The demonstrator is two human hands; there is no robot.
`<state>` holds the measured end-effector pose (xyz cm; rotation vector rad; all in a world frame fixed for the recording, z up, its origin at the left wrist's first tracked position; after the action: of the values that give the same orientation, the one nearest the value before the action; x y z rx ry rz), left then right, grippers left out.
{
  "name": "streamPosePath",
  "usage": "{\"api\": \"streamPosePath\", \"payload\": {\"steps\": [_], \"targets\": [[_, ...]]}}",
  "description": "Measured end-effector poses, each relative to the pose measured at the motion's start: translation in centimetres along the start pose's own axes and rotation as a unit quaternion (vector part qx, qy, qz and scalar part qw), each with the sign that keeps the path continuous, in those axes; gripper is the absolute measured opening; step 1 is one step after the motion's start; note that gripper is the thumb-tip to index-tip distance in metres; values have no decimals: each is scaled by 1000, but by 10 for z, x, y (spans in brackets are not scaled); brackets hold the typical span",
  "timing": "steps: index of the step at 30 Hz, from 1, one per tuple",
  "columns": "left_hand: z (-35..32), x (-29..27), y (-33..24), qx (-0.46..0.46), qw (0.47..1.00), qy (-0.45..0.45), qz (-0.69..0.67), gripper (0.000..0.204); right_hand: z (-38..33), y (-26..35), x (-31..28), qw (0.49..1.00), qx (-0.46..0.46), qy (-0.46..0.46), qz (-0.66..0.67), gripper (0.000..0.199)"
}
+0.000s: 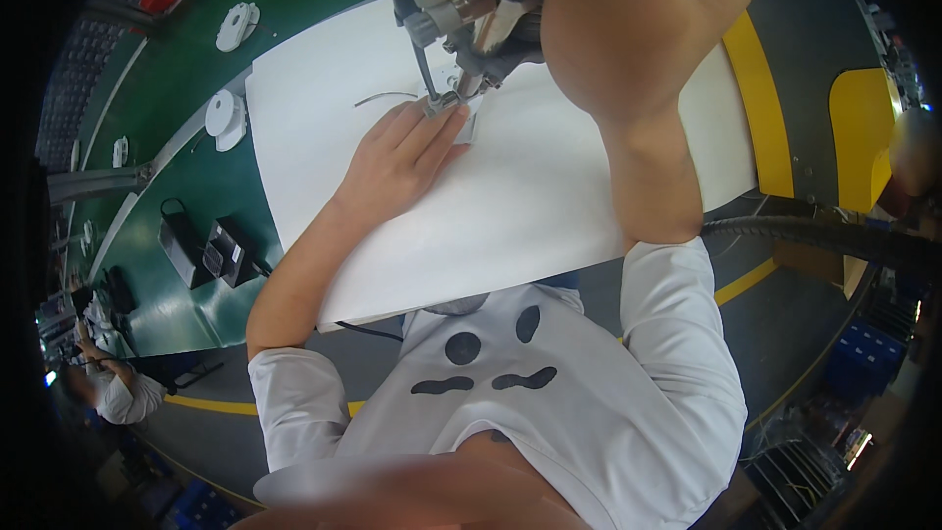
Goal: The person solders electrical wires to circular LED modules at an assembly workstation. This is done using a soldering iron.
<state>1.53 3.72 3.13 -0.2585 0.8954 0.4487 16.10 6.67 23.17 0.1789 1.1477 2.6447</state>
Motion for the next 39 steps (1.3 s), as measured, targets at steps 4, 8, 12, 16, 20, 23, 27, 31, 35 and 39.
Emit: {"api": "streamPosePath", "payload": {"steps": [4,8,12,16,20,23,27,31,35,39], "targets": [[-2,-1,0,3,1000,-13,4,48,-5,3,6,1000,24,-14,-4,23],[-2,0,-1,0,1000,15,8,31,-3,7,12,999,22,-18,19,21],[-3,2,1,-15,1000,23,-9,33,-4,5,9,1000,12,-13,-11,20],[-1,-2,3,-20,999,-11,-36,47,-3,-4,-26,966,-153,-44,-202,18],[2,0,-1,10,987,1,-163,44,4,-1,-52,971,-134,-165,-110,26],[1,2,-2,2,984,14,-177,43,4,-4,-57,974,-94,-197,-66,28],[3,-1,-6,17,994,39,-100,33,-5,-5,-53,977,-90,-185,-59,27],[-3,1,-6,24,996,37,-80,35,-18,0,-29,981,72,-159,90,25],[-1,2,-7,24,996,42,-69,39,-21,4,-41,932,-189,-120,-286,30],[-2,3,-7,16,996,54,-67,41,-28,2,-29,816,-316,-72,-478,35]]}}
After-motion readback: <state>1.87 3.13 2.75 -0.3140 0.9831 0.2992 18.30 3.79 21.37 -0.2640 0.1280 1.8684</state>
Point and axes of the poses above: each hand's wrist, its own z-axis towards the middle knuckle, its own x-axis out of the palm, y = z × x, the point moved 6 cm from there along z, towards the middle knuckle, and after that the axes turned 2 degrees about -z, right-handed, at the moved point
